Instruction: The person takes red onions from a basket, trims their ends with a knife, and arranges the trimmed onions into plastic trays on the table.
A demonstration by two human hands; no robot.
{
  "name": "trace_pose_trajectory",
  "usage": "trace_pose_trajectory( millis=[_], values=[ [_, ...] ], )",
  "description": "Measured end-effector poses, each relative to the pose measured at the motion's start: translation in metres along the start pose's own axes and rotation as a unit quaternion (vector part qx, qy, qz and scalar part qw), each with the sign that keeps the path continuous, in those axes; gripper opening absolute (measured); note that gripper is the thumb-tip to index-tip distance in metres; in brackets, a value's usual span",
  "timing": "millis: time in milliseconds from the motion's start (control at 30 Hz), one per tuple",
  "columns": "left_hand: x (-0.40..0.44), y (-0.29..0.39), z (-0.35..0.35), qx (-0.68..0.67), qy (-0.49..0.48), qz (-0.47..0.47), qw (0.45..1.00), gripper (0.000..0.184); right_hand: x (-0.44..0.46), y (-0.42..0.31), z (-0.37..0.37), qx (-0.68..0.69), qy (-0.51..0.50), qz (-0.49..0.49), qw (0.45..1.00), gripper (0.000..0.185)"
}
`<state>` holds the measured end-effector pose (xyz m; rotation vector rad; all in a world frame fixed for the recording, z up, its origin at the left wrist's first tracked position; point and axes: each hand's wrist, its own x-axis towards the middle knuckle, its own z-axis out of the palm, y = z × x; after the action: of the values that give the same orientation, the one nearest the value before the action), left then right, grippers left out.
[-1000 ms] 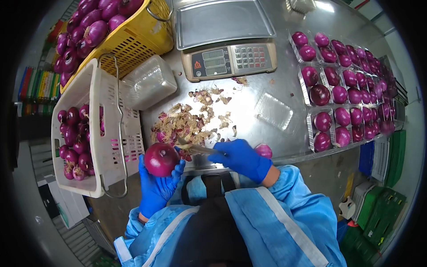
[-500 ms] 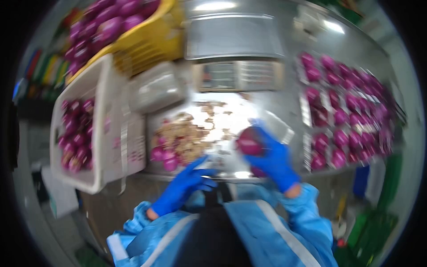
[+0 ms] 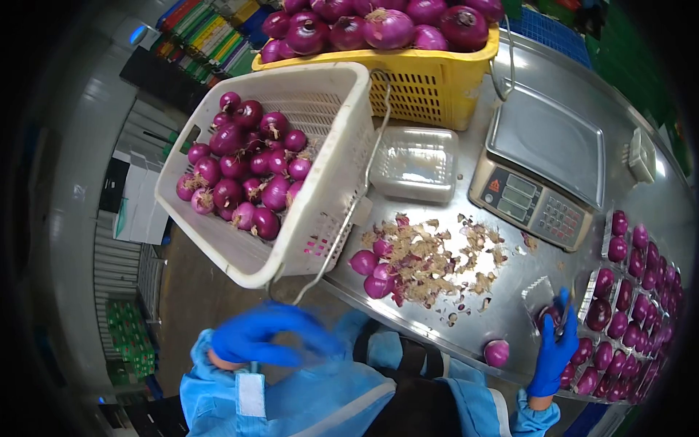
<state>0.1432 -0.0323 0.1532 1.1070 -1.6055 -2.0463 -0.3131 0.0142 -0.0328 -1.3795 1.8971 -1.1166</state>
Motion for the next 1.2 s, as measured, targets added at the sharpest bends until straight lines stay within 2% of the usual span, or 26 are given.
trace_pose_trajectory(
  millis=[33,100,167,200,267,333,367,400,467,567,667,700,767,867,967,1067,1167,1200],
  values=[
    [-0.016,0.009,-0.016,0.072,0.020,0.008,0.997,0.037,-0.006,-0.011,0.018,0.020,-0.020,0.002,1.000,0.041],
    [-0.039,0.016,-0.049,0.084,0.085,0.057,0.991,0.039,-0.013,-0.011,0.056,0.056,-0.059,0.005,0.997,0.029],
    [-0.059,0.019,-0.081,0.098,0.151,0.108,0.978,0.044,-0.005,0.001,0.090,-0.129,-0.245,0.119,0.953,0.016],
    [-0.068,0.021,-0.095,0.107,0.186,0.133,0.968,0.047,-0.005,-0.010,0.099,-0.051,-0.224,0.153,0.961,0.014],
    [-0.079,0.022,-0.119,0.098,0.325,0.159,0.927,0.044,-0.014,-0.034,0.112,0.104,-0.184,0.224,0.951,0.013],
    [-0.083,0.021,-0.153,0.087,0.448,0.182,0.871,0.042,-0.016,-0.037,0.125,0.085,-0.159,0.212,0.960,0.012],
    [-0.090,0.014,-0.187,0.127,0.501,0.160,0.841,0.036,-0.016,-0.038,0.131,0.075,-0.146,0.204,0.965,0.012],
    [-0.082,0.020,-0.204,0.102,0.595,0.110,0.790,0.027,-0.019,-0.035,0.134,0.052,-0.165,0.195,0.966,0.011],
    [-0.096,-0.002,-0.283,0.175,0.642,0.088,0.741,0.025,-0.023,-0.025,0.138,0.005,-0.203,0.176,0.963,0.011],
    [-0.099,-0.014,-0.364,0.275,0.695,0.018,0.664,0.026,-0.028,-0.045,0.148,0.039,-0.201,0.195,0.959,0.013],
    [-0.094,-0.026,-0.418,0.438,0.617,-0.132,0.640,0.031,-0.040,-0.036,0.161,0.061,-0.188,0.173,0.965,0.018],
    [-0.088,-0.034,-0.425,0.528,0.571,-0.212,0.591,0.037,-0.042,-0.037,0.165,0.043,-0.199,0.165,0.965,0.019],
    [-0.055,-0.022,-0.379,0.604,0.457,-0.170,0.631,0.036,-0.047,-0.039,0.169,0.006,-0.221,0.151,0.964,0.022],
    [-0.036,-0.055,-0.407,0.601,0.426,-0.303,0.604,0.034,-0.054,-0.036,0.176,0.027,-0.230,0.150,0.961,0.024],
    [-0.043,-0.089,-0.440,0.586,0.432,-0.304,0.614,0.065,-0.051,-0.048,0.175,0.015,-0.235,0.149,0.960,0.024],
    [-0.041,-0.092,-0.435,0.619,0.428,-0.309,0.582,0.064,-0.051,-0.046,0.177,0.020,-0.229,0.160,0.960,0.025],
    [-0.045,-0.091,-0.442,0.549,0.459,-0.301,0.631,0.065,-0.054,-0.042,0.174,-0.012,-0.239,0.149,0.959,0.026],
    [-0.046,-0.092,-0.446,0.565,0.453,-0.295,0.624,0.065,-0.055,-0.039,0.174,-0.014,-0.235,0.141,0.962,0.026]
  ],
)
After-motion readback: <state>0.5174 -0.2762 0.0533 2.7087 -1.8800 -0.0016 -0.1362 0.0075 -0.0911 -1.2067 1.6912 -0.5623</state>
